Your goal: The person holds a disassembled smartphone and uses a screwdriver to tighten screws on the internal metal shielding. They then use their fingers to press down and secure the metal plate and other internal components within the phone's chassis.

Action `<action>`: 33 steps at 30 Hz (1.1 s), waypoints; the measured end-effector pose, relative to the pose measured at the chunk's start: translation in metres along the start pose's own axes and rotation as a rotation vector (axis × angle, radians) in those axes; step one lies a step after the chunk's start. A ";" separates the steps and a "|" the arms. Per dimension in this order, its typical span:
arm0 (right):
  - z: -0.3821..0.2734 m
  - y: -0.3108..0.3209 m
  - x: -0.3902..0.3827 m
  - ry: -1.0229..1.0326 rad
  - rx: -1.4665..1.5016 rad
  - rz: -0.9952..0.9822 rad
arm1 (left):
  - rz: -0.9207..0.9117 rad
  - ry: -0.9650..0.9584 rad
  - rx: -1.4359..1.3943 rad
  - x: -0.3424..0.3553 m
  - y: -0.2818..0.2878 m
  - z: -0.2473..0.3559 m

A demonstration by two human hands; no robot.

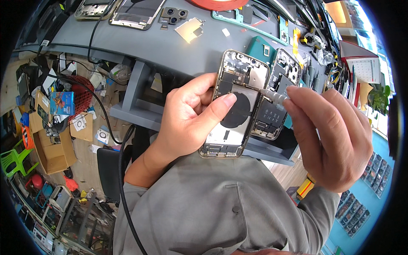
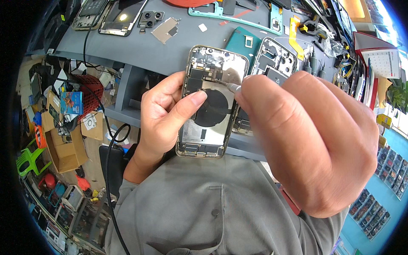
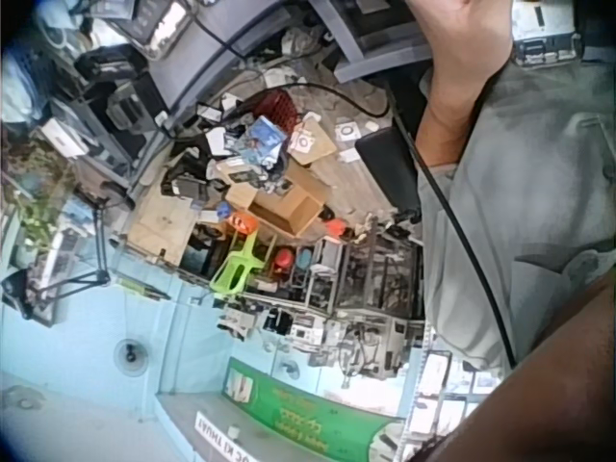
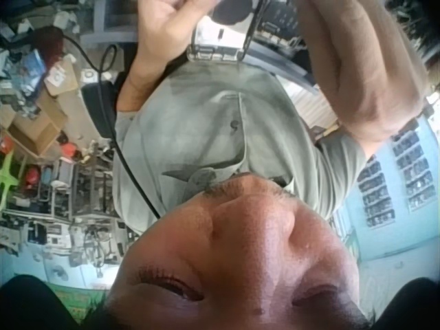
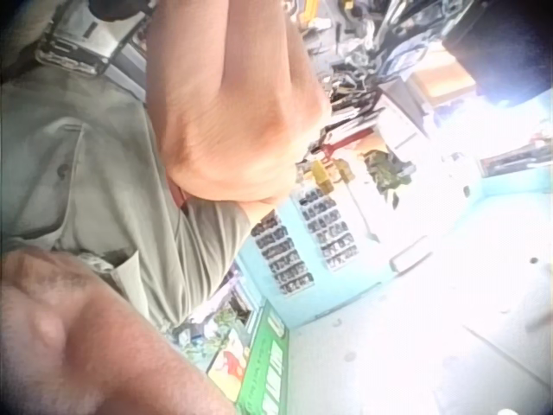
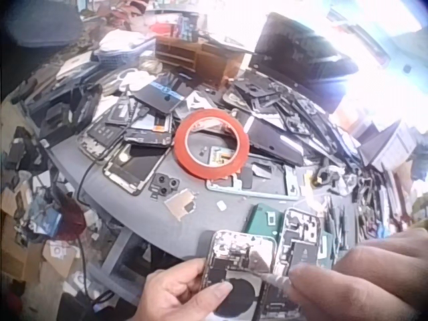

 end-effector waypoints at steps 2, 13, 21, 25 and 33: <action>0.000 -0.001 -0.002 0.034 0.039 0.014 | -0.038 -0.007 -0.001 -0.001 0.004 -0.003; -0.002 -0.001 -0.002 0.057 0.053 -0.052 | -0.083 0.012 0.040 0.000 0.006 -0.002; -0.004 -0.001 -0.001 0.057 0.079 -0.034 | -0.087 0.003 0.016 0.000 0.004 -0.001; -0.004 -0.001 -0.001 0.055 0.086 -0.039 | -0.086 -0.004 0.006 0.000 0.004 -0.001; -0.004 -0.002 -0.003 0.041 0.072 -0.038 | -0.085 -0.019 0.008 0.000 0.004 -0.001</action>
Point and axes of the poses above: each hand's wrist, its own x-axis towards the middle knuckle, its own y-axis out of the back of the hand, z = x × y, the point moved 5 cm from there along x, towards the middle knuckle, and after that the axes turned 13 degrees about -y, right-handed, at the moved point
